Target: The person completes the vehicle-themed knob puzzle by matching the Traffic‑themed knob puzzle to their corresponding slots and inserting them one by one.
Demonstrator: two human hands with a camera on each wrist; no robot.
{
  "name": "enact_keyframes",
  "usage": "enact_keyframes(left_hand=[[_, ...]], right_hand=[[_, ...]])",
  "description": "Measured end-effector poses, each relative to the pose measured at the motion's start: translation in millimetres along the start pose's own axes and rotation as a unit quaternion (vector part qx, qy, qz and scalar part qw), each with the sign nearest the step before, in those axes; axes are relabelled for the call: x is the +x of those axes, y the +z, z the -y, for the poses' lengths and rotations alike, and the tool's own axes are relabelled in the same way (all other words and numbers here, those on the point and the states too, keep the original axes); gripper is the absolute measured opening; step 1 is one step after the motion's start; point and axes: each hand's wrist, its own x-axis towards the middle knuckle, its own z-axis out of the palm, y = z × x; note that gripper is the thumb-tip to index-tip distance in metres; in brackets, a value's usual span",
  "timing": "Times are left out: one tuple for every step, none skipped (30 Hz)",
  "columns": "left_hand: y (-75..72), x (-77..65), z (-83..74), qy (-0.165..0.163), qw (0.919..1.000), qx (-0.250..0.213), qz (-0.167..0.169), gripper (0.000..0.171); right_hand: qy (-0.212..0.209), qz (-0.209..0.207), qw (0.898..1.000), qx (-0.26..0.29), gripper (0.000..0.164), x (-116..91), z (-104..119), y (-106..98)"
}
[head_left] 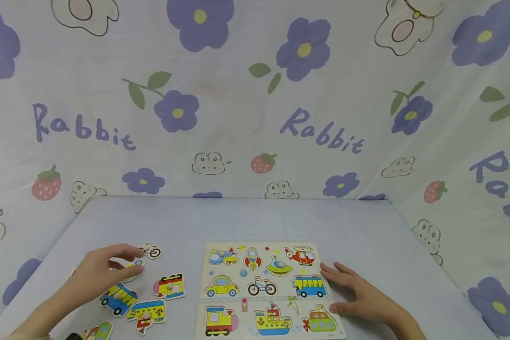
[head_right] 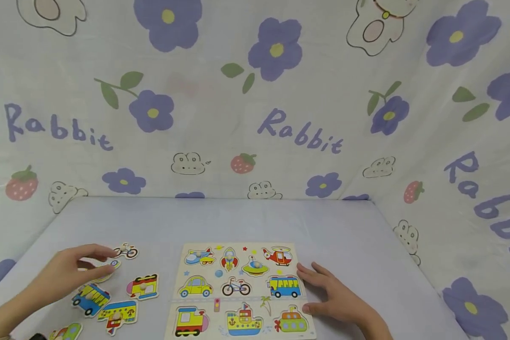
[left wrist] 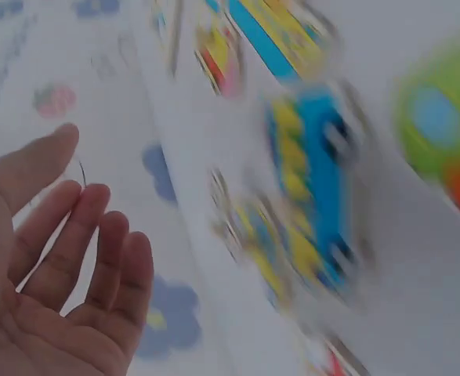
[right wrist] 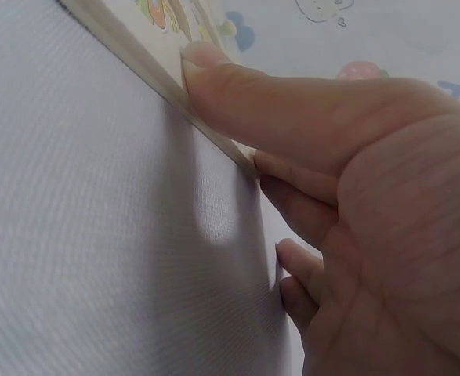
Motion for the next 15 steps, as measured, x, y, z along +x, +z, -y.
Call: enact_keyframes(left_hand=[[-8.5, -6.2, 11.0, -0.021, 0.9998, 0.004, -0.006, 0.035], [-15.9, -12.1, 22.1, -0.043, 0.999, 0.008, -0.01, 0.038], [-23.2, -17.5, 31.8, -0.066, 0.9977, 0.012, -0.008, 0.042], [-29.7, -22.9, 40.9, -0.084, 0.9964, 0.01, -0.008, 0.045], [-35.4, -27.7, 48.8, -0.1, 0.9949, 0.013, -0.009, 0.047], [-40.0, -32.0, 56.2, -0.113, 0.9934, 0.016, -0.007, 0.048], [-43.7, -35.9, 62.6, -0.125, 0.992, 0.017, -0.005, 0.049], [-46.8, -39.3, 68.3, -0.127, 0.9917, 0.018, -0.005, 0.048], [-49.1, -42.7, 73.3, -0.128, 0.9916, 0.018, -0.007, 0.047], [-50.9, -45.4, 77.7, -0.127, 0.9918, 0.016, -0.007, 0.046], [-51.8, -47.3, 81.9, -0.125, 0.9919, 0.018, -0.008, 0.046], [-52.4, -49.2, 85.8, -0.127, 0.9917, 0.018, -0.005, 0.046], [-52.9, -50.7, 89.4, -0.132, 0.9911, 0.014, -0.002, 0.047], [-53.3, -51.8, 93.0, -0.138, 0.9903, 0.012, 0.002, 0.049], [-53.5, -52.8, 96.3, -0.149, 0.9888, 0.011, 0.009, 0.051]], right_hand=[[0.0, 0.0, 1.0, -0.001, 0.085, -0.5, 0.2, 0.2], [0.0, -0.001, 1.0, -0.004, 0.085, -0.8, 0.3, 0.3], [0.001, -0.003, 1.0, -0.005, 0.085, -0.9, 0.2, 0.5], [0.0, -0.004, 1.0, -0.008, 0.085, -1.0, 0.1, 0.6], [-0.002, -0.006, 1.0, -0.012, 0.085, -1.1, -0.5, 0.9], [-0.002, -0.007, 1.0, -0.014, 0.086, -1.2, -0.9, 1.1], [-0.004, -0.008, 1.0, -0.015, 0.086, -1.2, -1.6, 1.1], [-0.005, -0.009, 1.0, -0.016, 0.086, -1.1, -2.1, 1.1], [-0.006, -0.009, 1.0, -0.016, 0.086, -1.1, -2.6, 1.0], [-0.006, -0.01, 1.0, -0.014, 0.086, -1.5, -2.8, 1.2], [-0.007, -0.01, 1.0, -0.014, 0.086, -1.8, -3.0, 1.4], [-0.008, -0.011, 1.0, -0.012, 0.085, -1.9, -3.0, 1.6], [-0.008, -0.012, 1.0, -0.011, 0.085, -2.1, -2.8, 1.6], [-0.008, -0.013, 1.0, -0.011, 0.085, -2.4, -2.4, 1.9], [-0.009, -0.013, 1.0, -0.012, 0.085, -2.6, -2.2, 2.3]])
